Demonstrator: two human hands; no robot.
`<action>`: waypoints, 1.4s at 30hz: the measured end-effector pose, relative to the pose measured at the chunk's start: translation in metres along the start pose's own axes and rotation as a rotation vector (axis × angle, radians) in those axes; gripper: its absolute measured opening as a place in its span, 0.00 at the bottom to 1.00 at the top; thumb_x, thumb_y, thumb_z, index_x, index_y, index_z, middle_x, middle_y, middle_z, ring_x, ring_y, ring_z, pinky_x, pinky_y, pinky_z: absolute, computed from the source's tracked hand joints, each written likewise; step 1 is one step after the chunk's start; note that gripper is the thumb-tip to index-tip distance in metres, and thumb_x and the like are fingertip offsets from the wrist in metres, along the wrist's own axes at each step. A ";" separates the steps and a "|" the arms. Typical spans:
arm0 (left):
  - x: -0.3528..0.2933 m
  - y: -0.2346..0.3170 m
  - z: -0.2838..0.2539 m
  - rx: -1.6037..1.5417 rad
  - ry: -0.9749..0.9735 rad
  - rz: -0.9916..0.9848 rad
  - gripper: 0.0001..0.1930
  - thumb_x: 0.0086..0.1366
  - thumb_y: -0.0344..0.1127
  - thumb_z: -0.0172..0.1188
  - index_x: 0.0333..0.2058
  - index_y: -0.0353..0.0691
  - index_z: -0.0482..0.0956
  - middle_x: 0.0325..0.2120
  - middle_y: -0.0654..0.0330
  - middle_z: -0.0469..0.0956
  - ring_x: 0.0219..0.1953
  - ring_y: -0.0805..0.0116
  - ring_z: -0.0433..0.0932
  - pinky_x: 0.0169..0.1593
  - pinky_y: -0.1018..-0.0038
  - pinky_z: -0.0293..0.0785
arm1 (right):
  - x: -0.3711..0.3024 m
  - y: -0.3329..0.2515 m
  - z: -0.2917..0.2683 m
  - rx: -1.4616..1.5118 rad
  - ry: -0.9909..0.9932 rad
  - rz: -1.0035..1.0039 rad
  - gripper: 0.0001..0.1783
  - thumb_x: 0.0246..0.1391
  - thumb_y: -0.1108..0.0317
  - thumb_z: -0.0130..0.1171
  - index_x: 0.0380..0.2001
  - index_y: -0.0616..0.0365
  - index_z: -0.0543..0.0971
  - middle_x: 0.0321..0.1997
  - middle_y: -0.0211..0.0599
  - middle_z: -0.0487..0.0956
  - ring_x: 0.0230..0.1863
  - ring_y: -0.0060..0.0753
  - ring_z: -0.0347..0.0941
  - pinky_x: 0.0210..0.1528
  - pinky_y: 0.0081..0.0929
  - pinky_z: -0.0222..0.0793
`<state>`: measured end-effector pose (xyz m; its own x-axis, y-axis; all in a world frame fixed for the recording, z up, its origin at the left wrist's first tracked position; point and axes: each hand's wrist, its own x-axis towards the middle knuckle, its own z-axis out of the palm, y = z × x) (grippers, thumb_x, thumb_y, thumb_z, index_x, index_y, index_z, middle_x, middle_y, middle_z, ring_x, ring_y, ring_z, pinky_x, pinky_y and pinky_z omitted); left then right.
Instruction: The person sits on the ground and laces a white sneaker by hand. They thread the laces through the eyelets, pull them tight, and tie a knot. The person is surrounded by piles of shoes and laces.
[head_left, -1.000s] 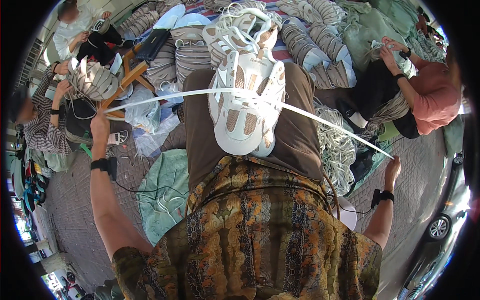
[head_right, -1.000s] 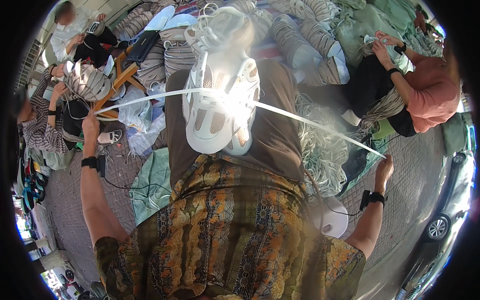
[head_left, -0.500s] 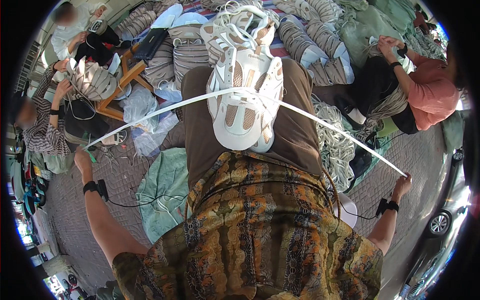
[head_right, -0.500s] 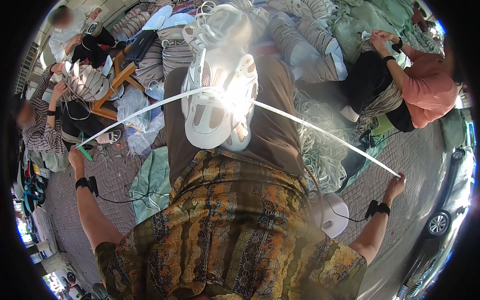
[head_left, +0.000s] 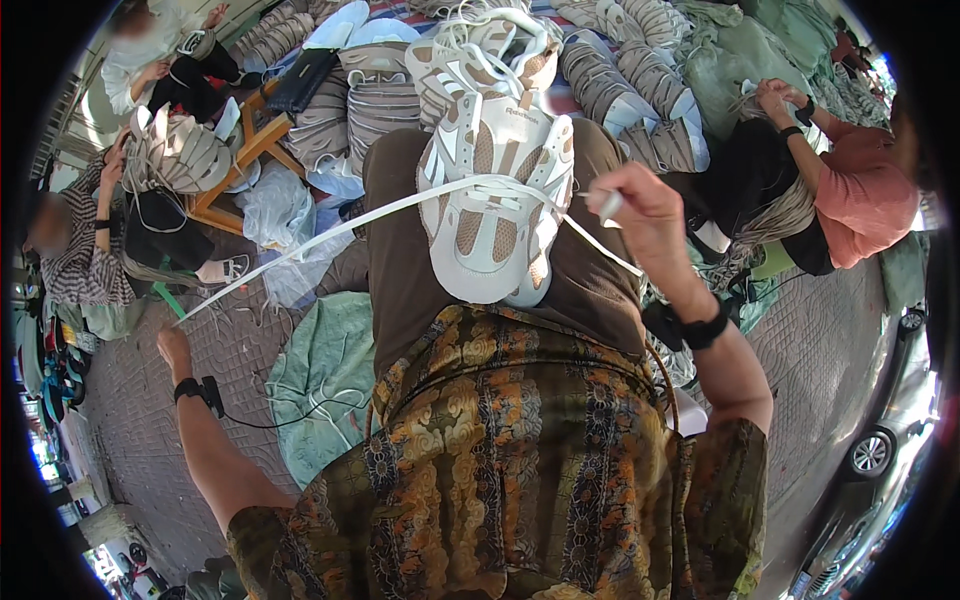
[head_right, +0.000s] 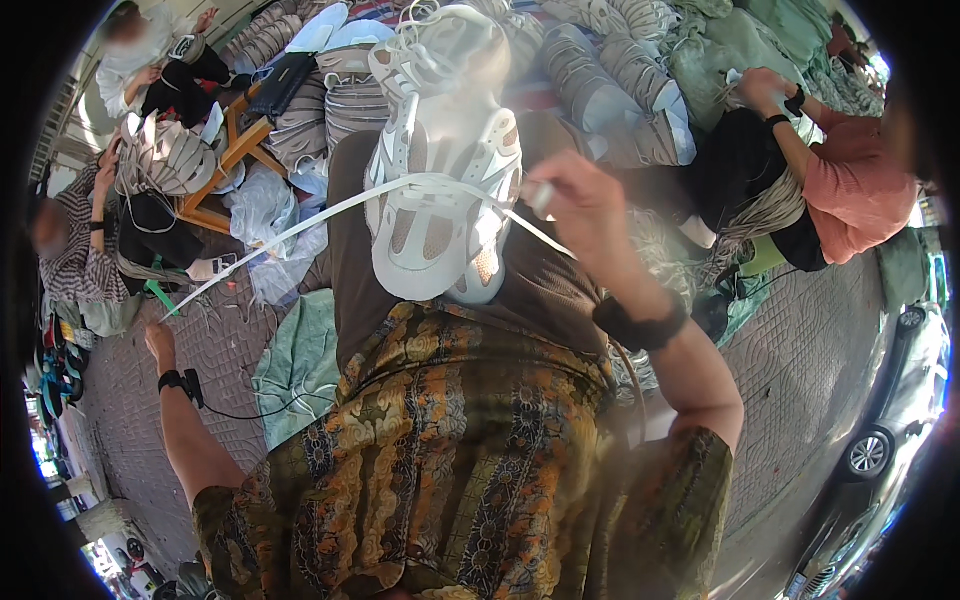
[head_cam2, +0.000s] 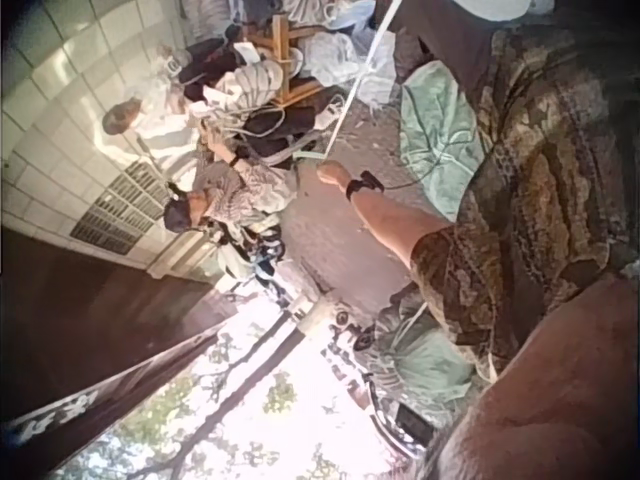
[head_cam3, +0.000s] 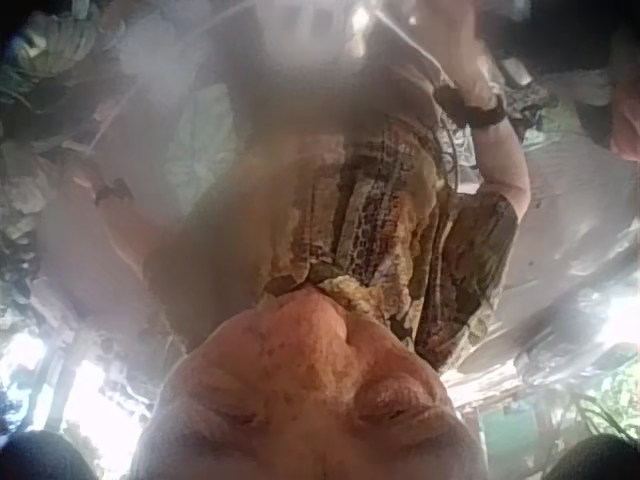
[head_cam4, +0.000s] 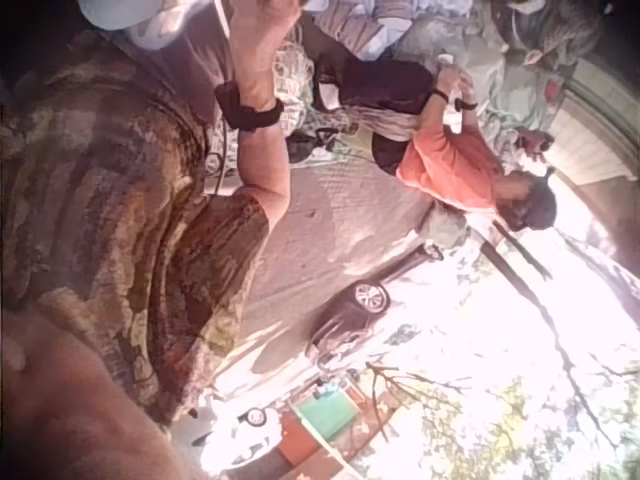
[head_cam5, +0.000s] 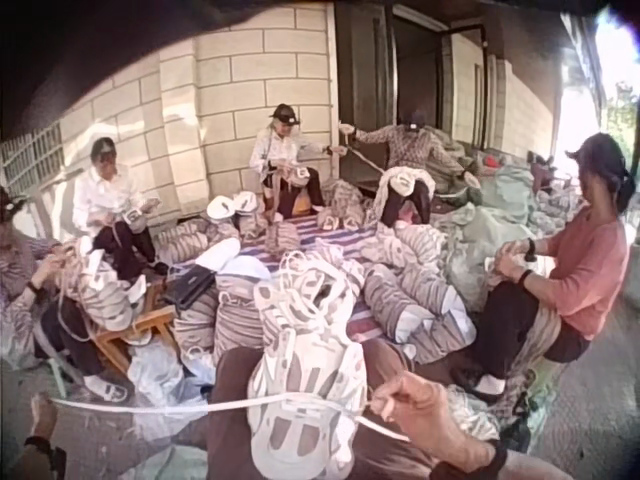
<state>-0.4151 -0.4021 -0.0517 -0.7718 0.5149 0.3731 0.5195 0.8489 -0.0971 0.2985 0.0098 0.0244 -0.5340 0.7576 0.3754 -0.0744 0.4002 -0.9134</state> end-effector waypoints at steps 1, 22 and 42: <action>-0.006 -0.003 0.004 0.001 -0.017 -0.015 0.13 0.56 0.29 0.50 0.38 0.32 0.79 0.33 0.35 0.79 0.40 0.37 0.78 0.43 0.48 0.73 | 0.006 -0.001 0.015 -0.024 -0.005 0.027 0.03 0.56 0.79 0.57 0.34 0.60 0.78 0.31 0.28 0.78 0.32 0.20 0.73 0.35 0.20 0.69; -0.039 0.223 -0.053 -0.739 -0.113 0.245 0.06 0.63 0.28 0.53 0.36 0.38 0.77 0.24 0.54 0.77 0.26 0.63 0.78 0.32 0.66 0.74 | 0.026 -0.004 0.044 -0.886 0.000 -0.347 0.06 0.46 0.81 0.55 0.28 0.57 0.73 0.26 0.37 0.76 0.31 0.44 0.75 0.35 0.37 0.71; -0.120 0.506 -0.200 -1.456 -0.222 0.899 0.12 0.56 0.15 0.53 0.37 0.35 0.78 0.30 0.59 0.77 0.32 0.70 0.76 0.39 0.77 0.71 | 0.023 -0.013 0.035 -0.445 -0.106 0.063 0.09 0.53 0.82 0.50 0.33 0.57 0.75 0.26 0.36 0.75 0.27 0.30 0.70 0.32 0.27 0.66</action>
<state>0.0134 -0.0577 0.0389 -0.0436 0.8420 0.5377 0.5648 -0.4232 0.7085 0.2573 0.0039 0.0396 -0.6105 0.7401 0.2823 0.3171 0.5549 -0.7691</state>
